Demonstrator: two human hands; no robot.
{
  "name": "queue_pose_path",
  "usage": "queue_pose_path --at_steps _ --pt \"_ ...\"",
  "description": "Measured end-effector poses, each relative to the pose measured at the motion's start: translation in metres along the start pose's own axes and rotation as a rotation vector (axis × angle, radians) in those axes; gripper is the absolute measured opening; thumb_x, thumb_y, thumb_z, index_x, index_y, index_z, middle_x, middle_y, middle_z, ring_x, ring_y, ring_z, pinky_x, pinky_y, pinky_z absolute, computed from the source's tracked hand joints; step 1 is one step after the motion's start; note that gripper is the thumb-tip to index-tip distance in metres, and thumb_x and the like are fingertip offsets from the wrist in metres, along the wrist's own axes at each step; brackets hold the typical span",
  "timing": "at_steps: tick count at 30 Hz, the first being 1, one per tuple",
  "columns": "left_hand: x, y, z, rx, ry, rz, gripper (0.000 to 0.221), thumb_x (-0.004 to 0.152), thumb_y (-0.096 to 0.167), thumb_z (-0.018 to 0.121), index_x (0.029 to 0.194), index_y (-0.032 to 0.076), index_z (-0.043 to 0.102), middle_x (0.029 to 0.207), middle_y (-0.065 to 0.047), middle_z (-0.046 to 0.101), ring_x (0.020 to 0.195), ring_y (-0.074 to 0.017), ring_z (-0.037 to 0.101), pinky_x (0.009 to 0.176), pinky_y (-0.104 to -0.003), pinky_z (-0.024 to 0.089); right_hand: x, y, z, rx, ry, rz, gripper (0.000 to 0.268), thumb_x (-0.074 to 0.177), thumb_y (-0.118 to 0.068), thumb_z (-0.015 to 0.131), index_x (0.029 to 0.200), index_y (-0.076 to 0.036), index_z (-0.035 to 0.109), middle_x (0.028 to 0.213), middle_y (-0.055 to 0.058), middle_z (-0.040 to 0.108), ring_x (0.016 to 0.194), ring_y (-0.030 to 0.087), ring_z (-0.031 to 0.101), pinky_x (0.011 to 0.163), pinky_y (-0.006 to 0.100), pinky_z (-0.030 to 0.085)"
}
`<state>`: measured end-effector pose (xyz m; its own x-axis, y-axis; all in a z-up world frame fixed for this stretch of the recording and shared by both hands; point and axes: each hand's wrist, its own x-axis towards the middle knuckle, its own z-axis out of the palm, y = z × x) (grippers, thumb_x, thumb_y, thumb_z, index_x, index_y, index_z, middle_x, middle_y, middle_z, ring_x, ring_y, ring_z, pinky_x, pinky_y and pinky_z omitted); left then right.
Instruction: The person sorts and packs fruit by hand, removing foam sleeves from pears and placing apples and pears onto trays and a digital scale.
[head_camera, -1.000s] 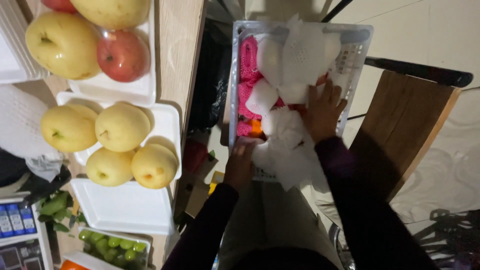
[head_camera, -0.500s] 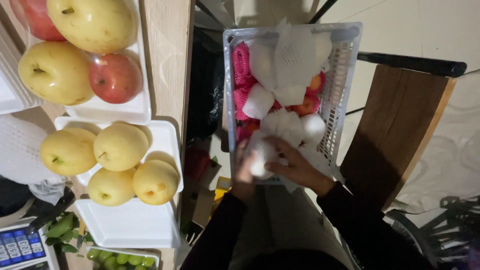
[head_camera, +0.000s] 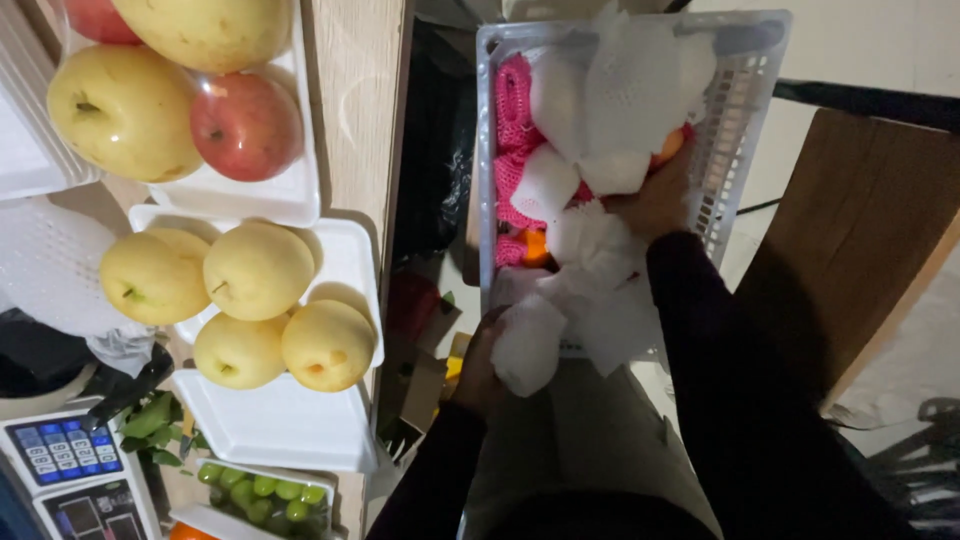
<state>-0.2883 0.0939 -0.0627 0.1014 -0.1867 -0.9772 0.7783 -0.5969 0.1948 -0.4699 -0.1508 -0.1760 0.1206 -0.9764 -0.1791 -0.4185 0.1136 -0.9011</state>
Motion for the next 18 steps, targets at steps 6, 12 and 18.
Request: queue_pose_path --at_steps 6,12,18 --pt "-0.023 0.020 0.043 -0.068 -0.092 0.107 0.042 0.099 0.025 0.059 0.137 0.008 0.056 0.141 -0.016 0.054 0.126 -0.0279 0.051 0.112 -0.038 0.037 -0.006 0.019 0.011 -0.557 -0.100 0.507 0.140 0.061 -0.030 0.097 0.158 -0.010 -0.002 0.128 0.030 0.062 0.115 0.051 0.065 0.105 0.062 0.051" --pt "0.025 0.008 0.035 0.566 0.011 0.539 0.084 0.079 0.035 0.088 0.151 0.020 0.048 0.151 -0.025 0.039 0.145 -0.0392 0.038 0.120 -0.046 0.029 -0.033 -0.037 -0.028 -0.375 -0.068 0.552 0.095 0.068 -0.038 0.082 0.145 -0.012 0.032 0.120 0.008 0.070 0.114 0.032 0.068 0.107 0.051 0.049" --pt "0.025 0.004 0.054 1.143 0.094 0.743 0.070 0.085 0.041 0.077 0.146 0.015 0.055 0.146 -0.019 0.054 0.142 -0.0394 0.046 0.118 -0.052 0.034 -0.074 -0.046 -0.082 1.036 -0.055 0.839 0.035 0.088 -0.039 0.066 0.112 -0.013 0.066 0.107 0.009 0.071 0.101 0.026 0.071 0.086 0.043 0.058"
